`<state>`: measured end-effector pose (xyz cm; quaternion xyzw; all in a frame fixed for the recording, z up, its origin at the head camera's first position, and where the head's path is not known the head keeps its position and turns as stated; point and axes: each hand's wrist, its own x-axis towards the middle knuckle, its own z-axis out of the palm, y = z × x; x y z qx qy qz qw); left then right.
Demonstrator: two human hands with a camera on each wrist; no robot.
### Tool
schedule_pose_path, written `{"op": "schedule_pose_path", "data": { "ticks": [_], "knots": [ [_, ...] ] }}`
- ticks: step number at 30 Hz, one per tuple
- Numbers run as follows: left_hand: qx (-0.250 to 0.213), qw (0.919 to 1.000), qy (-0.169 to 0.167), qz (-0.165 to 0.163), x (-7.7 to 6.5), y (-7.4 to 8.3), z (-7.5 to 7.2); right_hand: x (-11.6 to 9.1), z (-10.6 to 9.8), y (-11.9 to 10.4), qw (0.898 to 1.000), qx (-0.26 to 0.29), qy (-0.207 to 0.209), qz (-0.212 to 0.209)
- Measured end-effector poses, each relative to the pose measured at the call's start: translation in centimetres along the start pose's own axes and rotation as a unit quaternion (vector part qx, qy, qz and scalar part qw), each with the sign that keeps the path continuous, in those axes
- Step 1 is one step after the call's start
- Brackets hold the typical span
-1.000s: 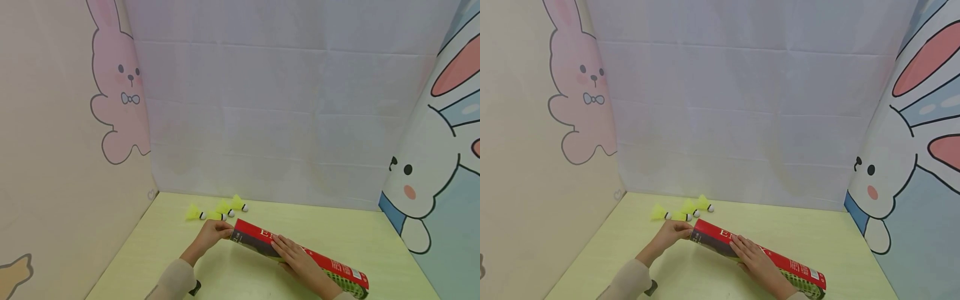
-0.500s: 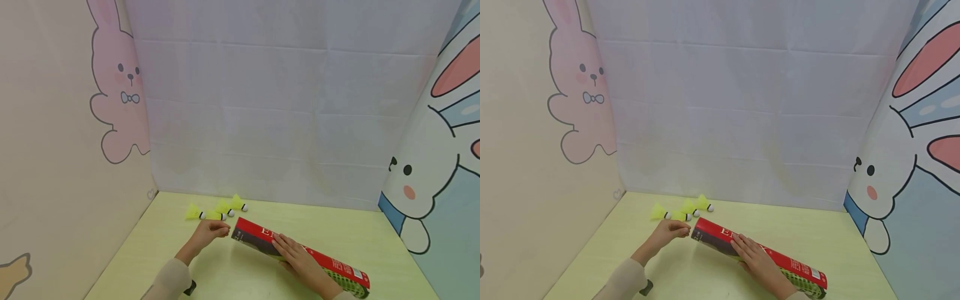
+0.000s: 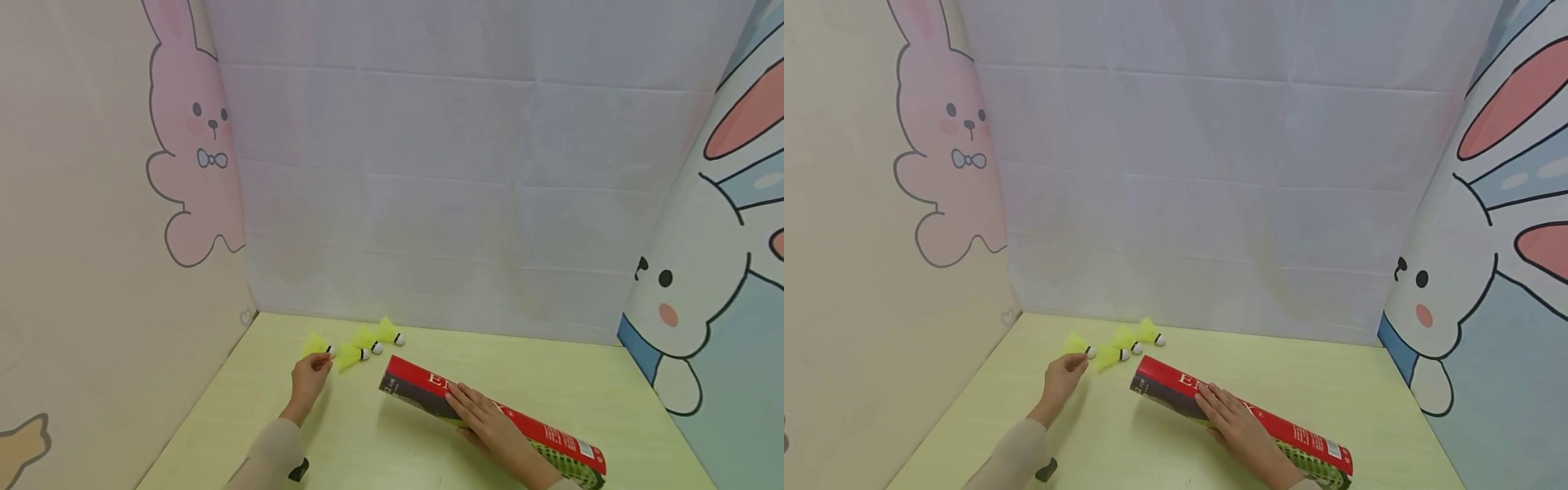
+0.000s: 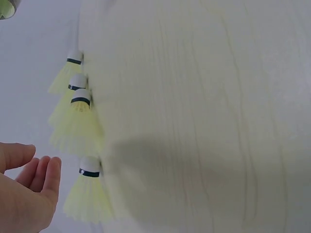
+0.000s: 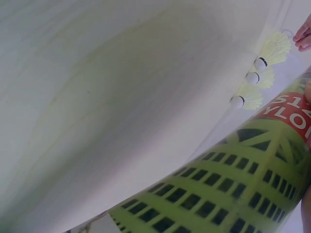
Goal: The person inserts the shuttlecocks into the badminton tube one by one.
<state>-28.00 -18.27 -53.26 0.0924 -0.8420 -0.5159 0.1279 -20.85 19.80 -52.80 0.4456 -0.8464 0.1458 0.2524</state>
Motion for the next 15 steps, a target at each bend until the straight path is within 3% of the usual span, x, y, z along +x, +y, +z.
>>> {"op": "schedule_pose_path", "data": {
  "ticks": [5,15],
  "knots": [
    [-0.016,0.9997,0.013,-0.010,0.8,-0.8,1.0,-0.1,0.0,0.0,1.000,0.003,0.006,-0.005],
    [0.021,0.9993,0.030,-0.009,1.0,-1.1,3.1,0.0,-0.3,-0.2,0.999,-0.003,-0.024,0.022]
  ]
}}
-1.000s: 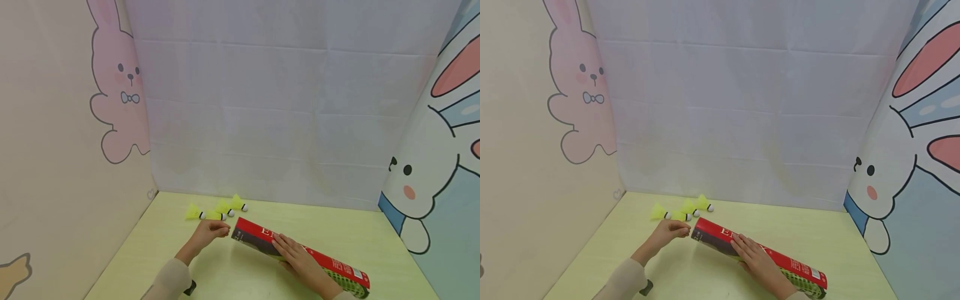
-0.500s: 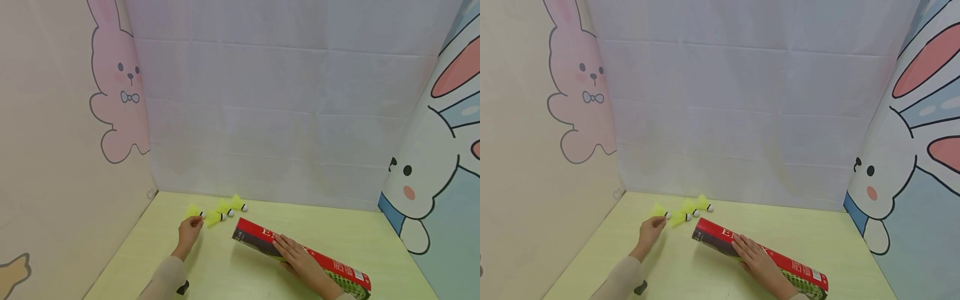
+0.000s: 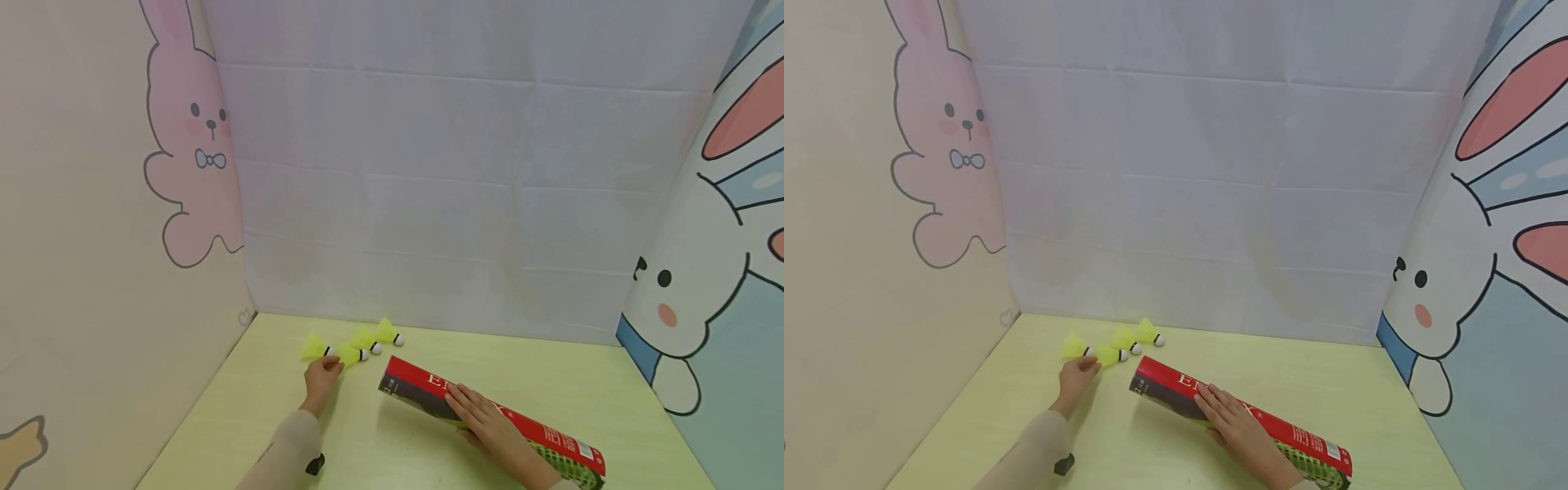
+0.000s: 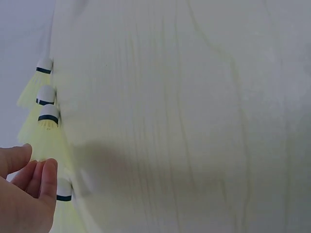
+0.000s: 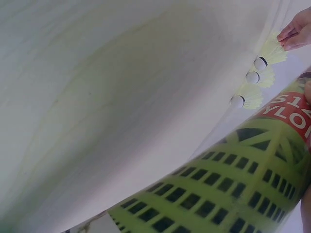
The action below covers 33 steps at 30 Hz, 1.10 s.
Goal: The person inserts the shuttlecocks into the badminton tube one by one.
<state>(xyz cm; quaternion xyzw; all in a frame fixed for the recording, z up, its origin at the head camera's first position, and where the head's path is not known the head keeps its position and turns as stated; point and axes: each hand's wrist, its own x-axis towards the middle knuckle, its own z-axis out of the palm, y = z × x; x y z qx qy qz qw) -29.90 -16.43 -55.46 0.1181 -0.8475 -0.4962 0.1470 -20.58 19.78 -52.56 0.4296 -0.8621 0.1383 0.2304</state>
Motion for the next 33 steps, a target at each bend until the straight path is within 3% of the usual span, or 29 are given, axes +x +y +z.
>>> {"op": "schedule_pose_path", "data": {
  "ticks": [8,20,33],
  "knots": [
    [0.031,0.9993,0.012,0.017,-0.4,-0.1,0.3,0.0,0.1,-0.1,1.000,-0.001,-0.008,0.002],
    [0.027,0.9991,-0.006,0.032,-0.8,-0.2,-0.5,-0.1,0.4,0.1,0.999,0.006,0.029,-0.021],
    [-0.062,0.9972,-0.027,0.033,-2.6,2.7,-2.9,-0.1,0.5,0.3,0.999,0.007,0.031,-0.023]
  ]
}}
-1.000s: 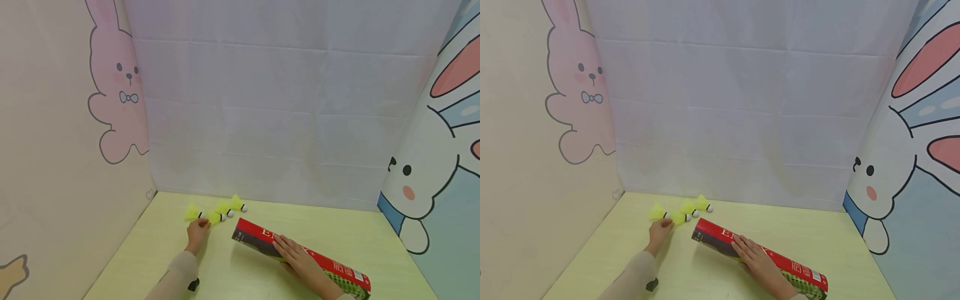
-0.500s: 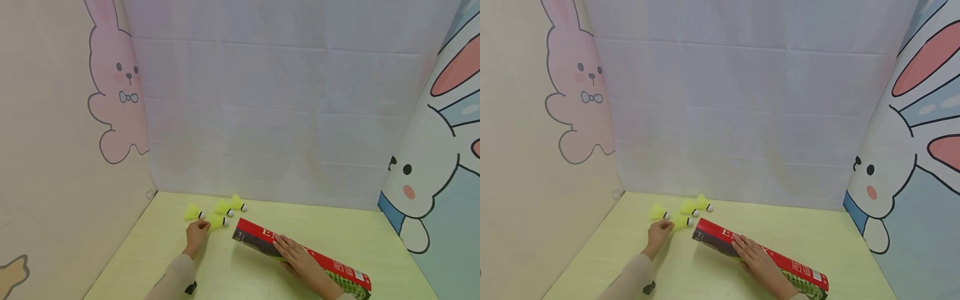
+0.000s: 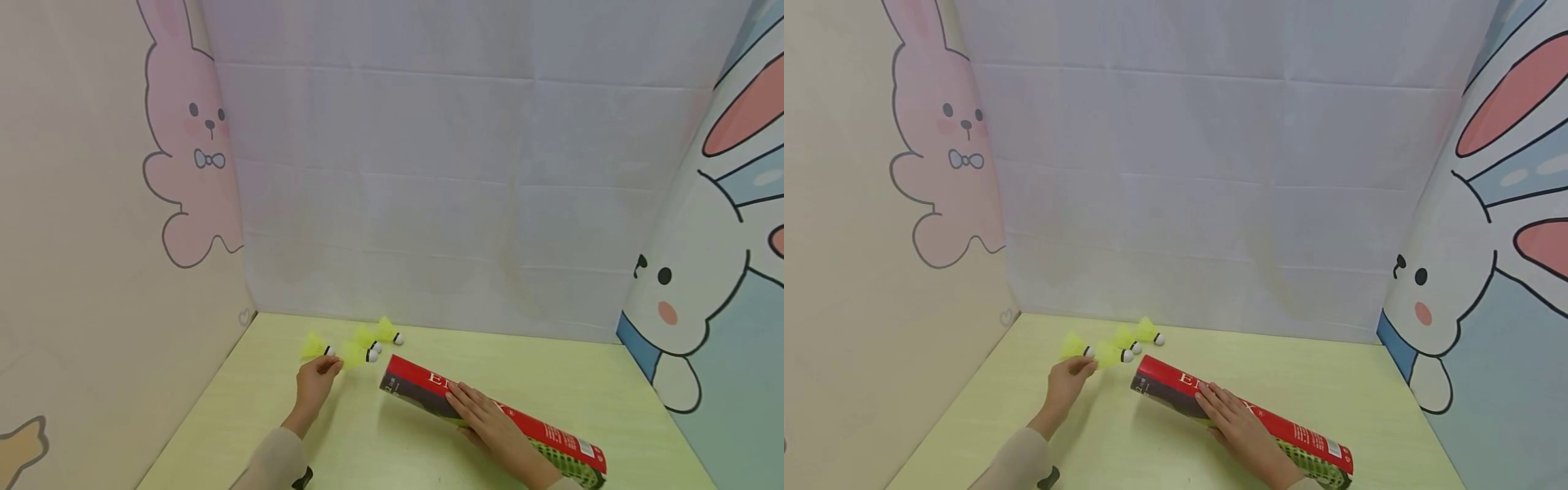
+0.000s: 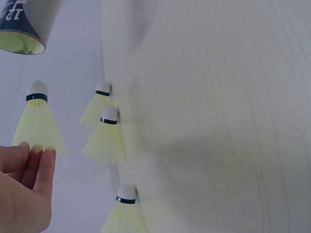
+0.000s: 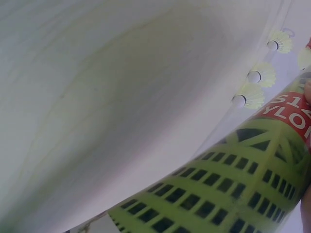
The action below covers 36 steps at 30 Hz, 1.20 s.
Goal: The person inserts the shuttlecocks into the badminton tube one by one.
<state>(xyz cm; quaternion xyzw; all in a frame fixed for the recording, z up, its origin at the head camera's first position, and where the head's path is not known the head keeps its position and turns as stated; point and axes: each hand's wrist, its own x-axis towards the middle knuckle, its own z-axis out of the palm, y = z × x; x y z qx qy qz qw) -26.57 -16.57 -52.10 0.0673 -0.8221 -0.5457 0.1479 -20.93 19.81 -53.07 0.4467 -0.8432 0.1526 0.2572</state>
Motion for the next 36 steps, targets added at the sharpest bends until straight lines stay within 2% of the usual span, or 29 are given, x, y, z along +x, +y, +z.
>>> {"op": "schedule_pose_path", "data": {
  "ticks": [7,11,20,27,31,36],
  "knots": [
    [-0.031,0.9991,-0.019,0.022,-1.1,1.4,-1.0,0.1,-0.2,0.0,1.000,-0.004,-0.003,0.002],
    [-0.039,0.9983,-0.040,0.017,-1.6,1.9,-1.1,0.1,-0.3,0.0,1.000,-0.004,0.001,-0.001],
    [-0.040,0.9944,-0.097,0.015,-2.4,2.9,-0.2,0.4,-0.4,0.1,1.000,-0.008,-0.007,-0.007],
    [-0.043,0.9884,-0.135,0.054,-3.2,3.8,0.8,0.5,-0.7,0.1,1.000,-0.014,0.001,-0.020],
    [-0.040,0.9862,-0.144,0.070,-3.9,5.3,1.0,0.4,-0.6,0.1,1.000,-0.012,0.000,-0.018],
    [-0.031,0.9842,-0.154,0.082,-4.7,7.5,0.4,0.3,-0.6,0.1,1.000,-0.010,-0.002,-0.005]
  ]
}}
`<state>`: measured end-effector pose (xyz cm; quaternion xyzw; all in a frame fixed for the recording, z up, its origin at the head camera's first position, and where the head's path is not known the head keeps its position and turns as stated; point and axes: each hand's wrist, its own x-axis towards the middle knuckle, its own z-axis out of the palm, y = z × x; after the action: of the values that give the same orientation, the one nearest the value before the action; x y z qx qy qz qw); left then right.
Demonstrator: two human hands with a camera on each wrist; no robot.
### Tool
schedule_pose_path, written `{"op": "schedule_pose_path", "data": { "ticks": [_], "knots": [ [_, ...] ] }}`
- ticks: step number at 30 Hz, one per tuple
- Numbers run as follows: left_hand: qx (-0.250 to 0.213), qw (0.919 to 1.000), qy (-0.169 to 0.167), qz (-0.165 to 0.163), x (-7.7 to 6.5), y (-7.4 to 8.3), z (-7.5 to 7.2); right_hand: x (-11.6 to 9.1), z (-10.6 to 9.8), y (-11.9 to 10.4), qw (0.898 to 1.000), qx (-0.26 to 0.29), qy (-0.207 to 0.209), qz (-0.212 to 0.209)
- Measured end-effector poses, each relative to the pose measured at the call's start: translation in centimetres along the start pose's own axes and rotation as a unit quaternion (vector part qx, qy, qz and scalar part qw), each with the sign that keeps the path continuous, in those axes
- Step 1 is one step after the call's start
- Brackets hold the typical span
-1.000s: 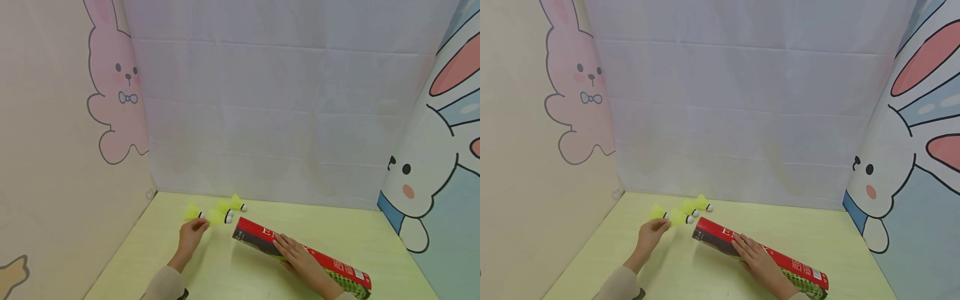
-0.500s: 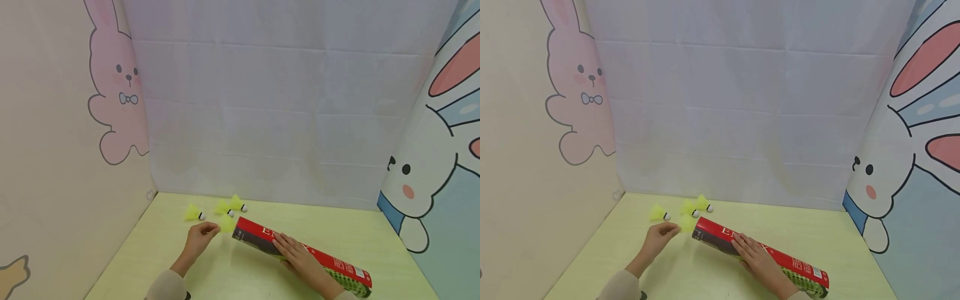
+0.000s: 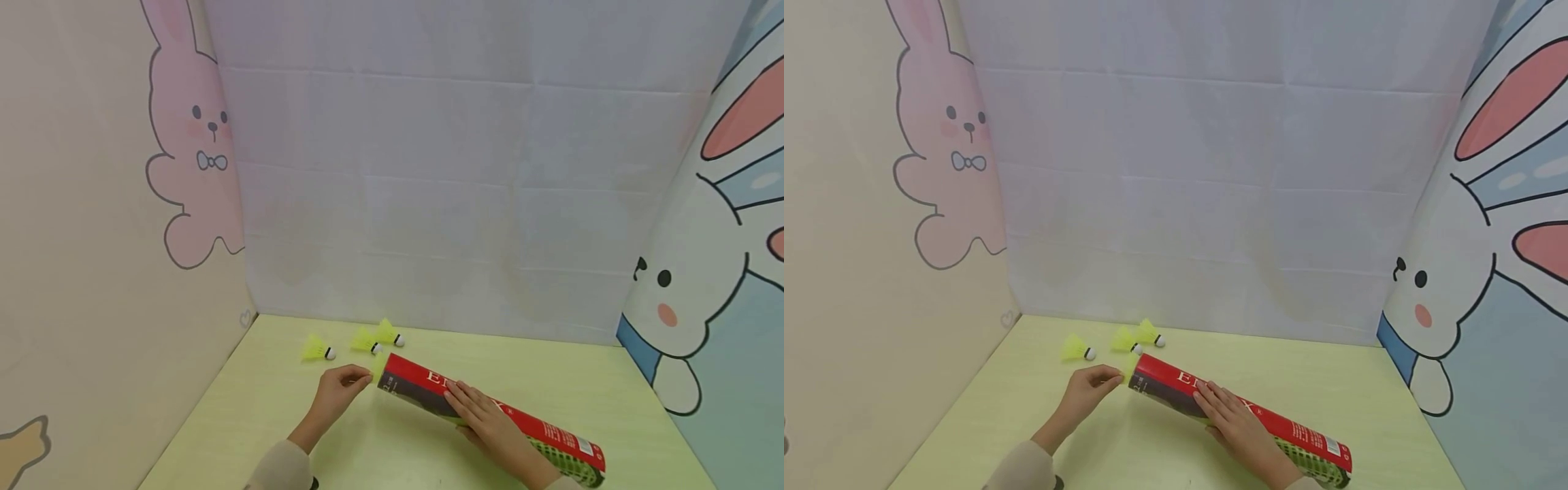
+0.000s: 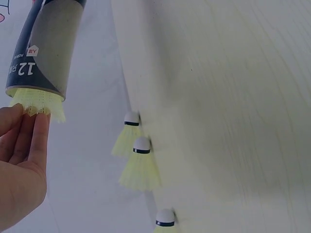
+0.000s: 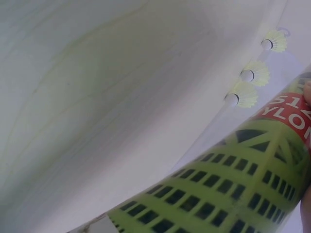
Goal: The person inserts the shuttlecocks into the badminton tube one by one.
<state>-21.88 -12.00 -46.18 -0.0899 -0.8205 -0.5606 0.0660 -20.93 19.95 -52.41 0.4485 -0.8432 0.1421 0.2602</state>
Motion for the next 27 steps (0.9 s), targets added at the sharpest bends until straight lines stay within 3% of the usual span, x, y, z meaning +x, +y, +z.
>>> {"op": "schedule_pose_path", "data": {
  "ticks": [3,12,17,19,21,24,27],
  "knots": [
    [0.000,1.0000,-0.003,0.009,0.1,0.0,0.0,-0.1,0.0,0.1,1.000,0.002,0.002,0.003],
    [0.001,0.9993,-0.027,0.028,1.4,-3.3,0.3,-0.1,0.0,0.1,1.000,0.008,0.002,0.003],
    [0.000,0.9979,-0.046,0.046,1.5,-3.2,0.3,0.2,-0.2,-0.1,1.000,0.013,0.006,-0.009],
    [0.006,0.9974,-0.051,0.050,1.3,-1.9,0.2,0.3,-0.2,-0.1,1.000,0.015,0.006,-0.011],
    [0.005,0.9971,-0.056,0.051,1.3,-1.7,0.2,0.3,-0.2,-0.2,1.000,0.018,0.004,-0.011],
    [0.013,0.9965,-0.066,0.049,1.5,-1.7,0.2,0.2,-0.2,-0.2,1.000,0.015,0.000,-0.007],
    [0.017,0.9956,-0.079,0.048,2.0,-2.8,0.2,0.2,-0.2,-0.2,1.000,0.016,-0.002,-0.004]
  ]
}}
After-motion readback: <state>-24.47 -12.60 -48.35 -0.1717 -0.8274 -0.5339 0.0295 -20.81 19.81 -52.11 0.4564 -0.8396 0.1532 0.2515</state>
